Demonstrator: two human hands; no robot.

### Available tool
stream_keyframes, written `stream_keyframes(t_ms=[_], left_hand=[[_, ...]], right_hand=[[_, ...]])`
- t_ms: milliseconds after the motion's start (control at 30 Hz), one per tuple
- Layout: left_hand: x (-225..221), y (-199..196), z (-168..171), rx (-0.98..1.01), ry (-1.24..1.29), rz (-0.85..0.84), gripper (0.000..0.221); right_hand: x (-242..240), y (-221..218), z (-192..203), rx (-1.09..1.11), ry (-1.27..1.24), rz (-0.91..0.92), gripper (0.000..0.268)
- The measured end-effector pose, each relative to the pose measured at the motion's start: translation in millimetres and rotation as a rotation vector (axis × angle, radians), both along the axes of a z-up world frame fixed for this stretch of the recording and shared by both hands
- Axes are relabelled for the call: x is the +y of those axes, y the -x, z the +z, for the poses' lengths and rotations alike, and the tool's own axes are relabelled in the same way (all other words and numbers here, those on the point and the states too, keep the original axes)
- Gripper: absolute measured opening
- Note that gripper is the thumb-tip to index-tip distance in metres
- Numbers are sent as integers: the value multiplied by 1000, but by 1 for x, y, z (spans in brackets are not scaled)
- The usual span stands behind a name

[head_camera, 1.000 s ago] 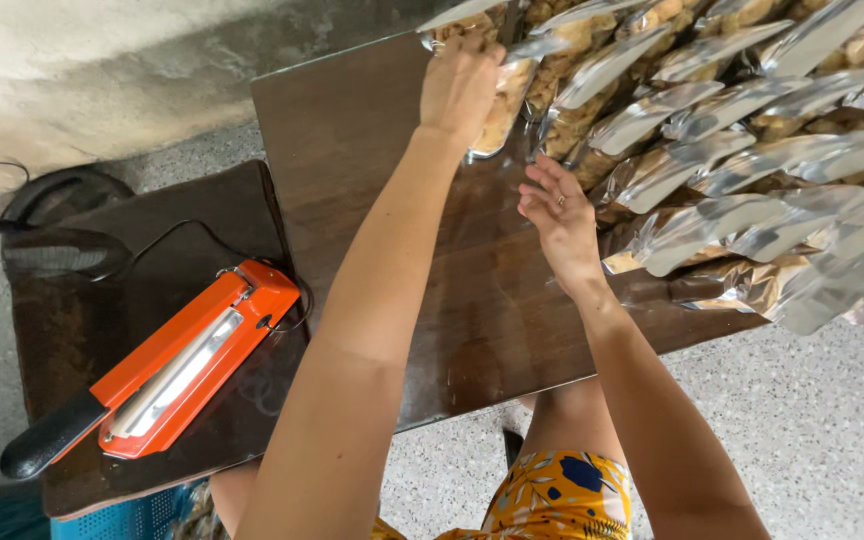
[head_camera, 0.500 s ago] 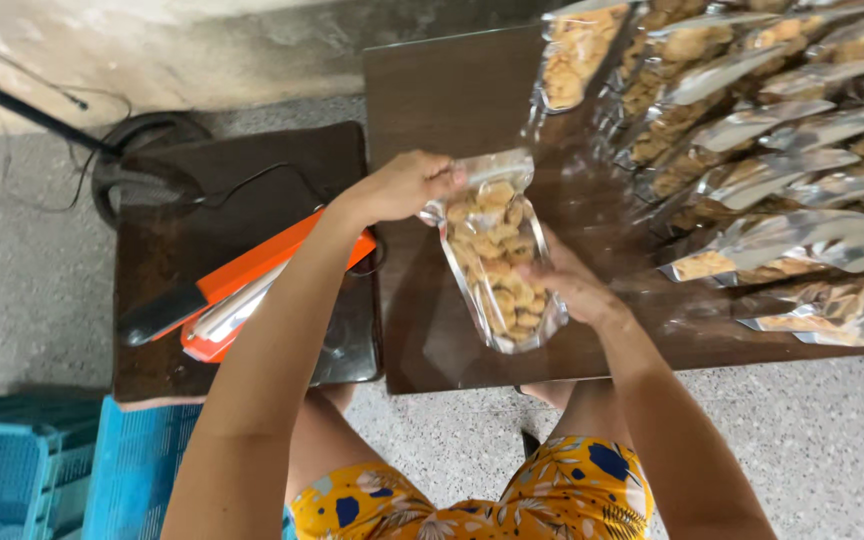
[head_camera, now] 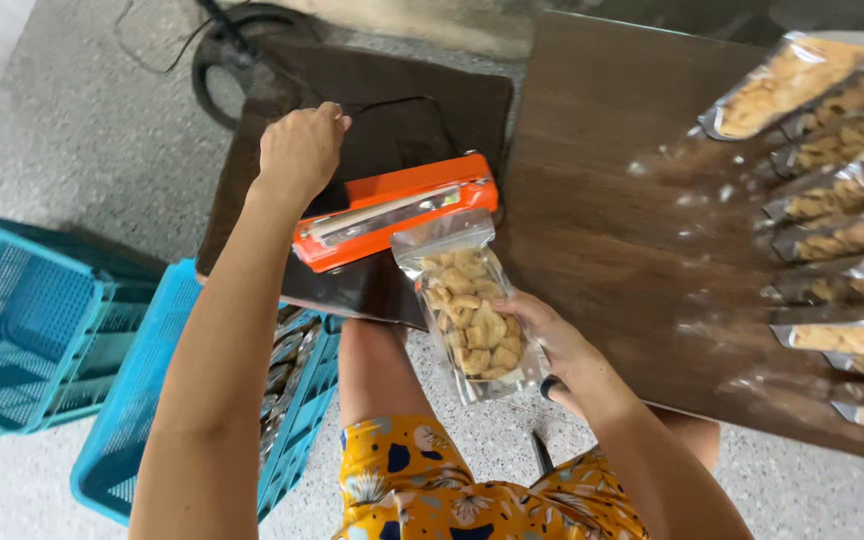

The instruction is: The person repeatedly picks up open plastic bags containing snacks from a blue basket, places them into an orange handheld heat sealer, and seals the top. After sealing, the person places the finished packs into a blue basket. The process is repeated for multiple snack packs.

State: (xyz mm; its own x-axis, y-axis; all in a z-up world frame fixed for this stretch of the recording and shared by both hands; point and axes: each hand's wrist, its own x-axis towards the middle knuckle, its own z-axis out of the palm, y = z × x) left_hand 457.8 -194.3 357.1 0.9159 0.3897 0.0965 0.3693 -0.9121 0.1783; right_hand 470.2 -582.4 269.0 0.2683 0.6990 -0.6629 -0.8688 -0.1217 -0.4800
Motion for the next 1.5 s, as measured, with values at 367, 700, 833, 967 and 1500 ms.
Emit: stream_keyframes(t_ms=[367,700,833,967,1500], left_hand=[[29,17,-54,75,121,136,37],[19,31,-70,-30,218,143,38],[18,32,-71,2,258,186,39],[17,34,-73,9,287,208,39],[27,31,-98,22,409,325,41]], right_hand=[[106,7,-11,230,-171,83,57],[125,-7,-9,230,-228,95,53],[123,-6,-6,223,-206,97,54],[123,-6,-6,240,-194,79,53],[121,-5,-20,237,-150,82,56]])
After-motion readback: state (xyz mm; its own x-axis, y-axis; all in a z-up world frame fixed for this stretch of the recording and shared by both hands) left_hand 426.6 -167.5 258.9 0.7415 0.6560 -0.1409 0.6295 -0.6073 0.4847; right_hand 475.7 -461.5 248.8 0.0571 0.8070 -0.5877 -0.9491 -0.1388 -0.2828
